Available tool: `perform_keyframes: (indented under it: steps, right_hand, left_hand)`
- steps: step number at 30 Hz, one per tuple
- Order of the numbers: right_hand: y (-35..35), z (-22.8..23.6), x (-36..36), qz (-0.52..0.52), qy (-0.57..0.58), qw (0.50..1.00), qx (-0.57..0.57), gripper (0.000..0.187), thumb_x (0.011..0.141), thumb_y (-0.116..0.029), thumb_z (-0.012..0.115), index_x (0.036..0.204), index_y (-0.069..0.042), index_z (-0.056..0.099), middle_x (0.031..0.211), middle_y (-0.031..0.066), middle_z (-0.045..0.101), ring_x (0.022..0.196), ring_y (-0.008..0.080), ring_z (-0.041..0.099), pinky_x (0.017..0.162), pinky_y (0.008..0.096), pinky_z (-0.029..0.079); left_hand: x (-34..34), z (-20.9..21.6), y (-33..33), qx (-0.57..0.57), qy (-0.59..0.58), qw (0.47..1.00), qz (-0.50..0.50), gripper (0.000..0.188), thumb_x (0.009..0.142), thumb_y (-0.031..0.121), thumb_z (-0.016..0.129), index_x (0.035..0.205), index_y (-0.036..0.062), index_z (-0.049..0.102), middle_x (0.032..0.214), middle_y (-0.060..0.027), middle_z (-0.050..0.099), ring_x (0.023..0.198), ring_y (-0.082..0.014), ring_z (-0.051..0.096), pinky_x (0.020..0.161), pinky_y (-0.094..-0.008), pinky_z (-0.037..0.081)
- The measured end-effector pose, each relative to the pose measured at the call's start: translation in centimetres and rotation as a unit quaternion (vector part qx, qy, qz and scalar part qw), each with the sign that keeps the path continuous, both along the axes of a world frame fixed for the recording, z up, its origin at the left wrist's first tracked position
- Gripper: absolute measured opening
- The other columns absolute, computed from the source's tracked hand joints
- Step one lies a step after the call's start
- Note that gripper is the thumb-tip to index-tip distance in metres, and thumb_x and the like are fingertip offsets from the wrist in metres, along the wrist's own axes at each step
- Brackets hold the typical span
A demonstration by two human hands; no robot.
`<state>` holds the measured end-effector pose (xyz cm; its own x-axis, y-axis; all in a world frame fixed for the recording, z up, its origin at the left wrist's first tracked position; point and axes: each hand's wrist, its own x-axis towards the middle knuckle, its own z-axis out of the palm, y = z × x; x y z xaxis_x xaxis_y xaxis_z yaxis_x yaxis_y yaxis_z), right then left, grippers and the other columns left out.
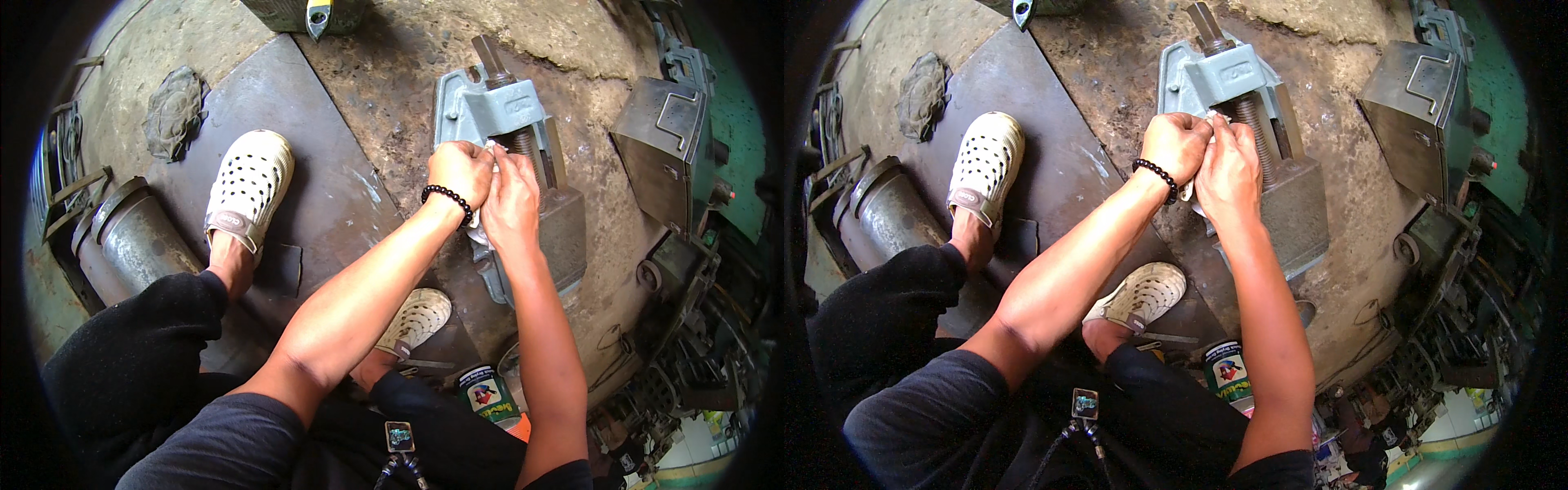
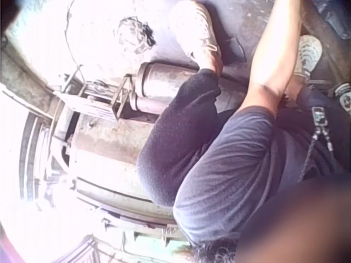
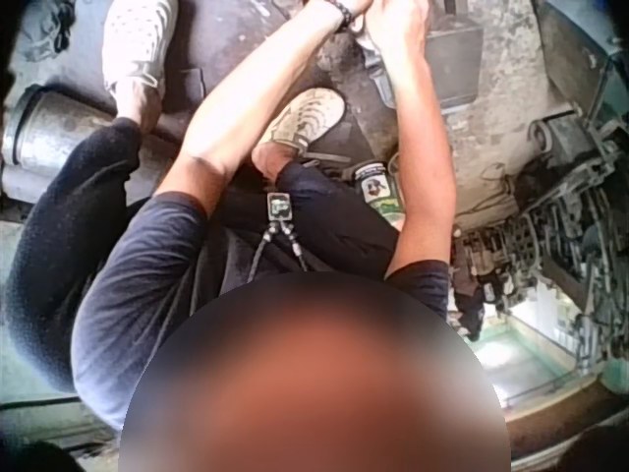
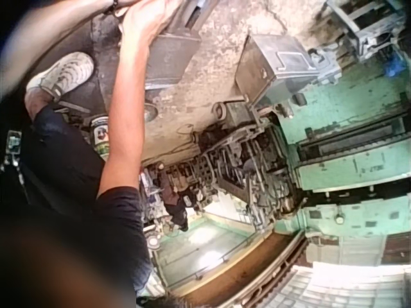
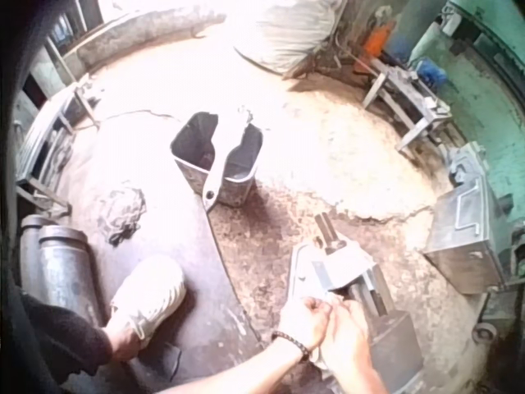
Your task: The person sits on the floor and uses a cloth to wipe and clean the surfaces of a bench vise. They repeatedly rub the vise jaws and body, occasionally adjusting the cloth and repositioning the vise to access different areas.
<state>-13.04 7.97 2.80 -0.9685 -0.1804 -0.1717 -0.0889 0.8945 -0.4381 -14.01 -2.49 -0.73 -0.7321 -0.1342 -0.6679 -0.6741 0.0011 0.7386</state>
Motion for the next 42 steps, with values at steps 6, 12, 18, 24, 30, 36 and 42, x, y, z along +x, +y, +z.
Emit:
perform_keyframes:
  steps: [6,12,18,24,30,36,42]
  right_hand:
    - [-0.2,0.5,-0.9,0.039,0.011,0.999,0.028,0.037,0.092,-0.011,0.051,0.127,0.0,0.058,0.108,0.0204,0.058,0.097,0.0374,0.061,0.085,0.0436,0.049]
    - [-1.3,2.1,-1.4,0.05,-0.099,0.974,0.196,0.04,0.094,-0.02,0.049,0.13,-0.003,0.056,0.11,0.022,0.059,0.092,0.0395,0.065,0.079,0.0468,0.052]
    - [-1.7,2.6,-2.2,0.071,-0.134,0.967,0.207,0.036,0.097,-0.019,0.047,0.128,-0.003,0.057,0.095,0.0215,0.066,0.089,0.0418,0.065,0.077,0.049,0.051]
    - [-1.1,3.2,-2.7,0.082,-0.173,0.959,0.209,0.032,0.099,-0.017,0.045,0.122,-0.001,0.061,0.089,0.024,0.067,0.085,0.0419,0.066,0.074,0.0512,0.051]
    - [-0.8,3.9,-1.5,0.08,-0.204,0.946,0.241,0.034,0.1,-0.02,0.042,0.121,-0.002,0.062,0.091,0.0245,0.067,0.087,0.043,0.066,0.078,0.0525,0.05]
    - [0.0,5.1,-0.7,0.055,-0.256,0.92,0.291,0.033,0.097,-0.018,0.045,0.122,-0.003,0.062,0.1,0.0233,0.068,0.092,0.0422,0.066,0.08,0.0512,0.051]
    - [0.4,5.8,0.4,0.096,-0.149,0.933,0.314,0.036,0.089,-0.015,0.054,0.122,-0.002,0.062,0.099,0.0223,0.066,0.089,0.0395,0.067,0.078,0.0471,0.054]
  left_hand:
    - [-0.2,-0.2,0.2,-0.01,-0.007,1.0,0.002,0.028,0.087,0.021,0.061,0.086,-0.0056,0.071,0.07,-0.0173,0.068,0.066,-0.019,0.066,0.066,-0.0348,0.052]
    - [0.8,-0.5,-1.5,0.152,0.0,0.987,-0.042,0.026,0.091,0.018,0.059,0.087,-0.0065,0.068,0.081,-0.0096,0.067,0.068,-0.0139,0.061,0.062,-0.0308,0.051]
    - [3.5,0.0,-1.7,0.241,-0.048,0.969,-0.016,0.03,0.096,0.015,0.052,0.11,-0.0078,0.065,0.091,-0.0094,0.068,0.077,-0.0135,0.062,0.07,-0.0281,0.051]
    - [3.8,1.2,-0.7,0.177,-0.03,0.983,-0.048,0.034,0.098,0.015,0.046,0.118,-0.0064,0.063,0.094,-0.0102,0.069,0.079,-0.0124,0.061,0.074,-0.028,0.05]
    - [4.7,2.3,-0.2,0.161,-0.036,0.984,-0.068,0.035,0.097,0.017,0.045,0.114,-0.0073,0.064,0.095,-0.0143,0.071,0.087,-0.0164,0.065,0.082,-0.0317,0.05]
    - [6.0,2.6,0.8,0.172,-0.042,0.98,-0.087,0.035,0.097,0.017,0.044,0.113,-0.0052,0.065,0.094,-0.0147,0.071,0.085,-0.0172,0.065,0.082,-0.0334,0.051]
    - [7.3,2.0,3.1,0.377,-0.063,0.923,0.047,0.035,0.099,0.014,0.042,0.126,-0.0073,0.053,0.106,-0.0129,0.067,0.09,-0.0164,0.064,0.081,-0.0309,0.052]
